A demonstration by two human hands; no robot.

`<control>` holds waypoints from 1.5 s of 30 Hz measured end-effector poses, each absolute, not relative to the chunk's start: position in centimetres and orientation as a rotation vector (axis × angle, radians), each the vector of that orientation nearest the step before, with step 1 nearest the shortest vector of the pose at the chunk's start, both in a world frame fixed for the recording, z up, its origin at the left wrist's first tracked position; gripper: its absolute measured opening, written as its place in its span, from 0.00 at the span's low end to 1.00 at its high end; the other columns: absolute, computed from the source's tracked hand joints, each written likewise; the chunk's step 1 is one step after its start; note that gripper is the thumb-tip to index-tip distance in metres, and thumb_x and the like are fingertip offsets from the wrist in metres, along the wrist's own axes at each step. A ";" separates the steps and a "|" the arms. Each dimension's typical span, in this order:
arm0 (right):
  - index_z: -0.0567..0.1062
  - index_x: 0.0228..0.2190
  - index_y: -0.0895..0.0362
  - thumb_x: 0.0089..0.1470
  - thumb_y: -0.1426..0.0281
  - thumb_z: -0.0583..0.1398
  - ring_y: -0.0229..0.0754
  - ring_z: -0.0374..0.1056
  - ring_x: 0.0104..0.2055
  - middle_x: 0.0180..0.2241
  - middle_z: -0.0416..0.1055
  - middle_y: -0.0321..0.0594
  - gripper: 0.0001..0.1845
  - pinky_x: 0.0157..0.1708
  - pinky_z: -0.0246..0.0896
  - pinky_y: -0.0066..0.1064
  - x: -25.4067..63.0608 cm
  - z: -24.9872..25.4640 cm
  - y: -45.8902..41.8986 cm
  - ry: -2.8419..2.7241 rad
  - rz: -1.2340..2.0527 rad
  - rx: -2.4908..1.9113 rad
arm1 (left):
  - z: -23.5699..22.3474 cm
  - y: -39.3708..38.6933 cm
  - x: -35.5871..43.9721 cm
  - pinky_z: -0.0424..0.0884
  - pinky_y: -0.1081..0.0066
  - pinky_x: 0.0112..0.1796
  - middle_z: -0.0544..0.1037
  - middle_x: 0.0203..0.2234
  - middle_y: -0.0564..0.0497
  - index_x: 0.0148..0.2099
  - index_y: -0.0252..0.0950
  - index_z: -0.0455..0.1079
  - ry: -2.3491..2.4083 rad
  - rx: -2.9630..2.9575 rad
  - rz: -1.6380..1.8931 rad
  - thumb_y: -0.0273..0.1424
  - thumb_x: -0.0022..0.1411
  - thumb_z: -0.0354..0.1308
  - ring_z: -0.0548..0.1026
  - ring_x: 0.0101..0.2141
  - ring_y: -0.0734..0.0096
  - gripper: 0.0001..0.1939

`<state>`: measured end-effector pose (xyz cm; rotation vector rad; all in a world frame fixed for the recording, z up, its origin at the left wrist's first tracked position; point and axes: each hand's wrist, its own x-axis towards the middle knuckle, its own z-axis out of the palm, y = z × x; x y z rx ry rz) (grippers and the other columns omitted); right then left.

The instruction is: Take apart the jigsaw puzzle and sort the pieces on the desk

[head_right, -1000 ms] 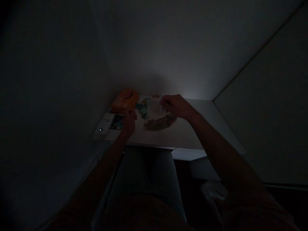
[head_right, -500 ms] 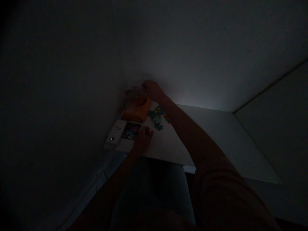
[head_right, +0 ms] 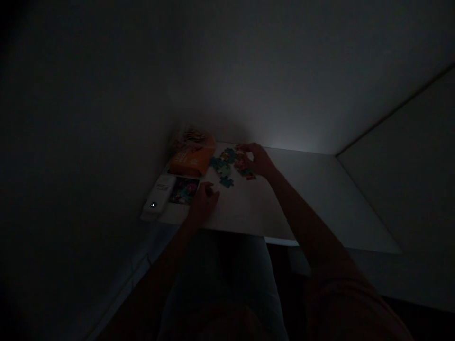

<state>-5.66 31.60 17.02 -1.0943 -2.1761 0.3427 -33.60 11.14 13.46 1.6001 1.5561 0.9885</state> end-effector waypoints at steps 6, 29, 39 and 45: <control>0.84 0.56 0.54 0.69 0.45 0.64 0.66 0.80 0.57 0.56 0.84 0.62 0.29 0.64 0.73 0.63 3.8 11.1 29.1 -1.942 0.217 -1.403 | 14.1 14.4 -31.1 0.59 0.44 0.76 0.72 0.69 0.24 0.74 0.27 0.65 1.625 1.871 0.930 0.47 0.78 0.60 0.68 0.72 0.36 0.35; 0.79 0.72 0.47 0.68 0.42 0.67 0.74 0.67 0.70 0.69 0.74 0.57 0.39 0.70 0.59 0.68 3.9 8.1 29.3 -1.972 0.116 -1.746 | 8.4 32.6 -27.9 0.71 0.48 0.74 0.70 0.74 0.30 0.76 0.33 0.71 1.579 2.409 0.877 0.41 0.78 0.66 0.73 0.73 0.42 0.32; 0.85 0.63 0.51 0.60 0.47 0.75 0.76 0.68 0.71 0.66 0.75 0.60 0.36 0.71 0.58 0.71 5.5 8.9 29.9 -1.849 0.241 -1.895 | 7.2 33.8 -28.5 0.74 0.43 0.70 0.75 0.67 0.32 0.75 0.39 0.69 1.705 2.267 1.085 0.43 0.71 0.72 0.77 0.67 0.40 0.36; 0.87 0.54 0.52 0.56 0.41 0.76 0.64 0.80 0.55 0.59 0.82 0.55 0.36 0.69 0.63 0.68 6.6 9.5 29.8 -1.804 0.382 -1.721 | 8.0 33.5 -28.7 0.73 0.36 0.69 0.77 0.64 0.32 0.72 0.39 0.73 1.752 2.293 1.073 0.49 0.73 0.70 0.76 0.65 0.34 0.33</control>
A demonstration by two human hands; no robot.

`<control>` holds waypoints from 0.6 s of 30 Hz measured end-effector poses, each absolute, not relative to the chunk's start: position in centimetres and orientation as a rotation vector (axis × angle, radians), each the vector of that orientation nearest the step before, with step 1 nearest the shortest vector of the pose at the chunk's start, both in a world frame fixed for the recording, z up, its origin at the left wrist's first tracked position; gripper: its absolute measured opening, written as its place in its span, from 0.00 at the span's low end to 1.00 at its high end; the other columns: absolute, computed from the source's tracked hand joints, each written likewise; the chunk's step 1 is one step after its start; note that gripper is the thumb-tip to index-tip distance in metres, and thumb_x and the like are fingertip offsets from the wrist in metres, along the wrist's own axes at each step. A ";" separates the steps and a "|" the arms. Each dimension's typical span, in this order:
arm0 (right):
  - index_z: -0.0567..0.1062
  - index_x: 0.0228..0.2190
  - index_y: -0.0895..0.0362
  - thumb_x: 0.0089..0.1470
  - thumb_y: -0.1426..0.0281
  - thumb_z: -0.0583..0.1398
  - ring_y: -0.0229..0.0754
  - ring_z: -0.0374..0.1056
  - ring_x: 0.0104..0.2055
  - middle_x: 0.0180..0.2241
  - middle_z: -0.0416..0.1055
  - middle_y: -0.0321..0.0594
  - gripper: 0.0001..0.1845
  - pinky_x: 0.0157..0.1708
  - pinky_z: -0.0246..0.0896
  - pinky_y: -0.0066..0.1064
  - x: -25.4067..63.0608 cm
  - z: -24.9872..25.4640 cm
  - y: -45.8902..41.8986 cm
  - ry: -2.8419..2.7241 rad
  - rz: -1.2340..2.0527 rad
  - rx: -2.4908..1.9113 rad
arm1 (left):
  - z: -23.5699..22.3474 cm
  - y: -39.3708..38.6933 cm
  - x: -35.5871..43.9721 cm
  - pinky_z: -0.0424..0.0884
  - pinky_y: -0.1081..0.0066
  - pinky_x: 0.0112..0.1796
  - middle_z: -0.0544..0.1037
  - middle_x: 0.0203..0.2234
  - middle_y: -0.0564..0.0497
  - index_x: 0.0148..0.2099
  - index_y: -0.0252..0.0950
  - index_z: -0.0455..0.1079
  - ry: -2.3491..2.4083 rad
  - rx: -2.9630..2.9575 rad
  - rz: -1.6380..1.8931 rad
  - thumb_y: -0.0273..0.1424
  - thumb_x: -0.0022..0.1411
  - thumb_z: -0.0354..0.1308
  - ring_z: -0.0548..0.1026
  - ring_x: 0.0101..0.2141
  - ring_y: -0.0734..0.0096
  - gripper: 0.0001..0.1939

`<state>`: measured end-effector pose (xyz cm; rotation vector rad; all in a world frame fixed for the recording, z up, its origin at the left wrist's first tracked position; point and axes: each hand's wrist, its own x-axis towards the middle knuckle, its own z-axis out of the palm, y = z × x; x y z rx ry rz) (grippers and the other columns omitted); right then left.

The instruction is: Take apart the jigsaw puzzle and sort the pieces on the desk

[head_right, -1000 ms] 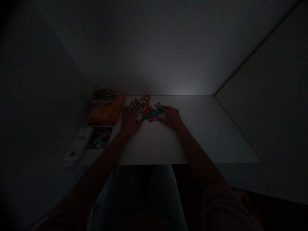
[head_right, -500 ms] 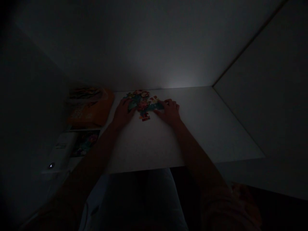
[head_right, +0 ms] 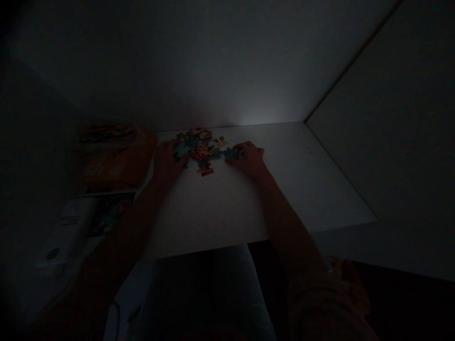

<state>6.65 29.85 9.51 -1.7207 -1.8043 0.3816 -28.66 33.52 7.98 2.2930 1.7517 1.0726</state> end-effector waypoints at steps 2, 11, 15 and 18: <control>0.86 0.54 0.51 0.54 0.37 0.75 0.59 0.81 0.50 0.56 0.84 0.53 0.38 0.64 0.71 0.63 6.5 9.7 29.9 -1.699 0.515 -1.619 | 8.5 33.3 -28.6 0.73 0.38 0.69 0.77 0.64 0.32 0.72 0.39 0.73 1.734 2.306 1.084 0.51 0.73 0.70 0.76 0.65 0.35 0.34; 0.79 0.44 0.46 0.56 0.28 0.63 0.56 0.83 0.53 0.51 0.87 0.48 0.36 0.58 0.80 0.51 6.3 11.8 30.6 -1.108 1.207 -1.145 | 9.8 32.9 -28.1 0.74 0.45 0.68 0.79 0.63 0.38 0.69 0.44 0.77 1.570 2.365 1.087 0.53 0.75 0.70 0.77 0.64 0.42 0.30; 0.73 0.38 0.47 0.55 0.32 0.65 0.54 0.82 0.43 0.41 0.84 0.47 0.31 0.51 0.83 0.51 6.1 11.8 30.4 -1.082 1.286 -1.154 | 9.7 32.7 -28.0 0.74 0.45 0.69 0.79 0.62 0.38 0.70 0.44 0.77 1.524 2.386 1.121 0.51 0.72 0.73 0.77 0.64 0.42 0.31; 0.72 0.35 0.47 0.53 0.34 0.69 0.47 0.76 0.35 0.33 0.77 0.41 0.32 0.45 0.82 0.46 5.3 11.5 30.1 -1.113 1.254 -1.174 | 9.7 32.7 -27.9 0.75 0.46 0.67 0.80 0.61 0.38 0.70 0.44 0.77 1.495 2.417 1.147 0.52 0.71 0.75 0.77 0.62 0.42 0.33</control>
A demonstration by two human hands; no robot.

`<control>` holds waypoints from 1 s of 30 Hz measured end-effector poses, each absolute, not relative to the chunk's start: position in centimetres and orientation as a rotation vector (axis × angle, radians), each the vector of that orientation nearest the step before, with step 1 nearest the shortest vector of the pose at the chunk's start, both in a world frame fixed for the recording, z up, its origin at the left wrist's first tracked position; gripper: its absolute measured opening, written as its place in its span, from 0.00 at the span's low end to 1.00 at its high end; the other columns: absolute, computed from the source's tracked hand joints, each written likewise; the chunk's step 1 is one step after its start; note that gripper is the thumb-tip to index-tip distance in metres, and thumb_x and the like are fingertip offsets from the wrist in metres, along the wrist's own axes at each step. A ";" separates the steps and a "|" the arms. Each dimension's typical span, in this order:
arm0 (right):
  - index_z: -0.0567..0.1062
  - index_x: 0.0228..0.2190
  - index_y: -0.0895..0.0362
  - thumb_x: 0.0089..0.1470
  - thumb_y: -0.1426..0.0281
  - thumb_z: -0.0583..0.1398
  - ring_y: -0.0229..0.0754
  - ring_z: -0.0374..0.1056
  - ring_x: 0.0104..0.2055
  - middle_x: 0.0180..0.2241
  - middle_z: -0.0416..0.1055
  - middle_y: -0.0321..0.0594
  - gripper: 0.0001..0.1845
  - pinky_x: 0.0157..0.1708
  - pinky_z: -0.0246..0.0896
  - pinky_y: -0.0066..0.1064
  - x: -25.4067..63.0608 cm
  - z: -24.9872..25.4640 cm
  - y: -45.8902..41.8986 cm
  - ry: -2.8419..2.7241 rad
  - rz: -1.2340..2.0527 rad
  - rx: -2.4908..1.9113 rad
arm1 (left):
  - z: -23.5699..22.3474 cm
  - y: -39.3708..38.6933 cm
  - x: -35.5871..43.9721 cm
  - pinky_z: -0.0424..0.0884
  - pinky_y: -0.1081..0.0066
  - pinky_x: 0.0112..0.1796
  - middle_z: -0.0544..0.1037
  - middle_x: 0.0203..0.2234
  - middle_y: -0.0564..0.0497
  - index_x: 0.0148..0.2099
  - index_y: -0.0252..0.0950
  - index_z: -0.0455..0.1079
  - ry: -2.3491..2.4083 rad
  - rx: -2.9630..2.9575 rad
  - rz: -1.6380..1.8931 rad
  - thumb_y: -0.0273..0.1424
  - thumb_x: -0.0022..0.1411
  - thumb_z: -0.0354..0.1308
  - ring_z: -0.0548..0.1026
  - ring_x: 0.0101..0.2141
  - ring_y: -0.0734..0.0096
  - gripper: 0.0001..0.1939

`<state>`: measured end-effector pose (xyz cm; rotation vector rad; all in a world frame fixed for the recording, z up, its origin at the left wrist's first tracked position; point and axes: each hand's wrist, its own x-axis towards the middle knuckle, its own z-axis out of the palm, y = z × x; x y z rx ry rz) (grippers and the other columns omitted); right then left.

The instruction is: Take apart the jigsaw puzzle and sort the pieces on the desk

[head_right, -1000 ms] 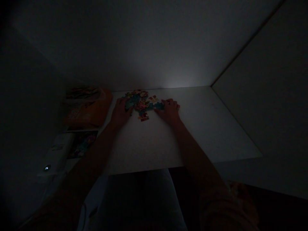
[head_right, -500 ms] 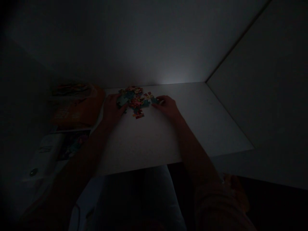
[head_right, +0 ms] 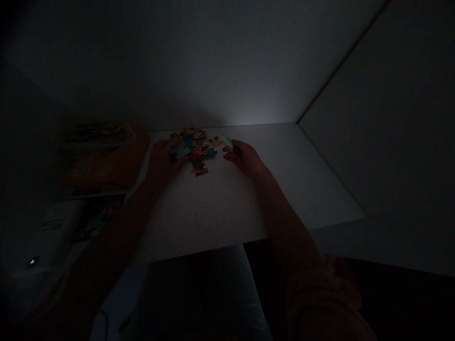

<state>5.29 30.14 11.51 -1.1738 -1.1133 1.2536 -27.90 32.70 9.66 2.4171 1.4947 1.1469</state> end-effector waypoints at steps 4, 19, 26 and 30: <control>0.76 0.31 0.49 0.47 0.32 0.75 0.42 0.69 0.31 0.29 0.72 0.36 0.36 0.36 0.74 0.37 4.7 11.9 29.4 -1.244 1.192 -1.172 | 9.7 32.7 -27.8 0.75 0.44 0.66 0.79 0.62 0.39 0.71 0.42 0.75 1.486 2.453 1.151 0.60 0.73 0.71 0.76 0.62 0.44 0.37; 0.88 0.34 0.53 0.58 0.45 0.74 0.40 0.69 0.30 0.29 0.79 0.36 0.23 0.34 0.62 0.35 3.7 14.2 26.6 -1.996 1.427 -1.073 | 10.5 32.4 -27.5 0.70 0.41 0.69 0.76 0.63 0.40 0.73 0.37 0.69 1.412 2.434 1.083 0.76 0.71 0.56 0.70 0.62 0.50 0.52; 0.88 0.36 0.49 0.60 0.43 0.73 0.46 0.71 0.37 0.36 0.84 0.42 0.23 0.40 0.67 0.39 3.3 12.8 27.2 -1.863 0.918 -1.220 | 10.6 31.9 -26.8 0.73 0.40 0.68 0.78 0.63 0.38 0.74 0.40 0.70 1.208 2.566 1.135 0.72 0.72 0.60 0.74 0.64 0.45 0.48; 0.88 0.42 0.49 0.63 0.39 0.69 0.48 0.71 0.39 0.41 0.85 0.43 0.27 0.43 0.69 0.41 2.4 12.0 27.7 -1.769 0.837 -1.265 | 11.2 30.6 -25.8 0.74 0.44 0.69 0.79 0.65 0.39 0.77 0.42 0.68 1.090 2.614 1.085 0.63 0.71 0.71 0.75 0.66 0.45 0.45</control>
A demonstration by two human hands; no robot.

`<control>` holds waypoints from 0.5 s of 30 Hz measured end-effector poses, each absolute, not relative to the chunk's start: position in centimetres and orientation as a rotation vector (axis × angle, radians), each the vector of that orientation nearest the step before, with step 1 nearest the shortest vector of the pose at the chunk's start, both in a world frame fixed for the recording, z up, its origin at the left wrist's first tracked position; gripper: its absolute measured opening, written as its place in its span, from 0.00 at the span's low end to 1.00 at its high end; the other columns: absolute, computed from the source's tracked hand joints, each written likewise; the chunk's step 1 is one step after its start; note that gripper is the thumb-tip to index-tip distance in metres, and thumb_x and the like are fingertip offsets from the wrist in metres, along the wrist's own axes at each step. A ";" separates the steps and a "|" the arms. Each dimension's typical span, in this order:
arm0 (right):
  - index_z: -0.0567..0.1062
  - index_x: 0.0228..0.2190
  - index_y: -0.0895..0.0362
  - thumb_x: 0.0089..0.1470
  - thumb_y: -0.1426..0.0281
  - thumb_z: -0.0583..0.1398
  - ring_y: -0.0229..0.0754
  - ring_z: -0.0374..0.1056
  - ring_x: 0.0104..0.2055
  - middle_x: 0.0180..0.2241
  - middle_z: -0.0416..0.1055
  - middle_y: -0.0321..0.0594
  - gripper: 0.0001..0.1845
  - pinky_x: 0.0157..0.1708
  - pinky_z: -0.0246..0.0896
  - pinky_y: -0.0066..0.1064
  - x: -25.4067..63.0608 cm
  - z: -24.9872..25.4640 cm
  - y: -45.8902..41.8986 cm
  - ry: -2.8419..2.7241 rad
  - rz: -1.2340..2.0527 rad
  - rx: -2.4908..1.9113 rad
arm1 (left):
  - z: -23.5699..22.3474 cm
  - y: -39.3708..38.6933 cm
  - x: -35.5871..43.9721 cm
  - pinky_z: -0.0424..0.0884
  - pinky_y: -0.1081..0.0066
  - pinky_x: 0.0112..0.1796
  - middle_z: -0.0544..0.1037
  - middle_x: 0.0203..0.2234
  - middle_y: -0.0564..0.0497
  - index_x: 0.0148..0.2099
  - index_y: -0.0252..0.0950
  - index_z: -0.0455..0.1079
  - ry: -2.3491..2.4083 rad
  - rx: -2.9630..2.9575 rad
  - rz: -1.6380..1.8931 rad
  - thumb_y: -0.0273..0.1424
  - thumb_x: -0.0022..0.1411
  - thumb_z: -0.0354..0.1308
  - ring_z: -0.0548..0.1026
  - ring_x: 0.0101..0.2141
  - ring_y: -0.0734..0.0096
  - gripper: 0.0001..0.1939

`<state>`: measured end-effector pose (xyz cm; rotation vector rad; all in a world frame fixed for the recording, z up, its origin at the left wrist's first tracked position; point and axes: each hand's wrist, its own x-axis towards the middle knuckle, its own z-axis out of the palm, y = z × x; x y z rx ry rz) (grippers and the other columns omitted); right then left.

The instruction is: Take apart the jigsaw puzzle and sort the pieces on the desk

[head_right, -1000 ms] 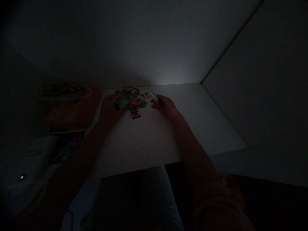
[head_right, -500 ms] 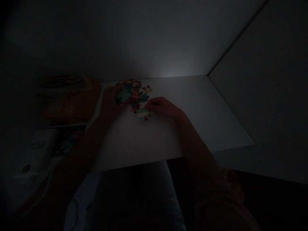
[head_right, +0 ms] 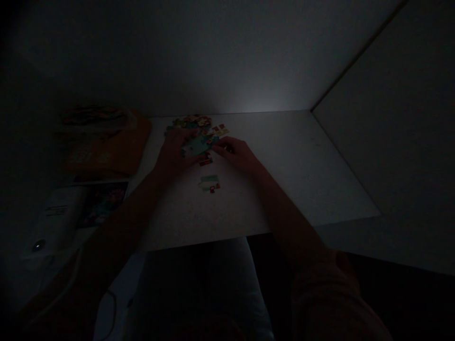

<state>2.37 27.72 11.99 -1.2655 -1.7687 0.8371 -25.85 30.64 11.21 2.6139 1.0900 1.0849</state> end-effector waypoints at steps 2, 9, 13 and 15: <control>0.87 0.42 0.50 0.62 0.38 0.69 0.48 0.72 0.39 0.41 0.85 0.43 0.28 0.44 0.70 0.42 1.8 11.8 27.8 -1.780 0.876 -1.218 | 11.5 30.1 -25.4 0.75 0.46 0.68 0.79 0.65 0.39 0.78 0.42 0.68 1.099 2.617 1.034 0.59 0.70 0.75 0.76 0.66 0.45 0.46; 0.84 0.36 0.50 0.56 0.36 0.73 0.47 0.73 0.39 0.36 0.82 0.40 0.30 0.45 0.72 0.41 1.9 11.6 28.2 -1.689 1.036 -1.154 | 11.6 30.0 -25.3 0.76 0.46 0.68 0.80 0.65 0.42 0.75 0.44 0.71 1.068 2.573 1.048 0.61 0.72 0.72 0.77 0.67 0.46 0.41; 0.82 0.34 0.51 0.58 0.39 0.74 0.44 0.72 0.37 0.33 0.78 0.38 0.28 0.44 0.70 0.40 2.9 11.9 28.5 -1.614 1.037 -1.132 | 11.7 30.6 -25.9 0.76 0.42 0.68 0.79 0.66 0.41 0.74 0.44 0.70 1.089 2.502 1.138 0.66 0.74 0.65 0.76 0.67 0.47 0.41; 0.81 0.33 0.51 0.60 0.39 0.73 0.43 0.70 0.35 0.31 0.76 0.37 0.28 0.41 0.68 0.39 3.2 12.2 28.4 -1.587 1.020 -1.156 | 11.8 30.8 -26.2 0.76 0.41 0.68 0.78 0.66 0.41 0.73 0.43 0.69 1.161 2.453 1.132 0.70 0.73 0.63 0.75 0.67 0.47 0.44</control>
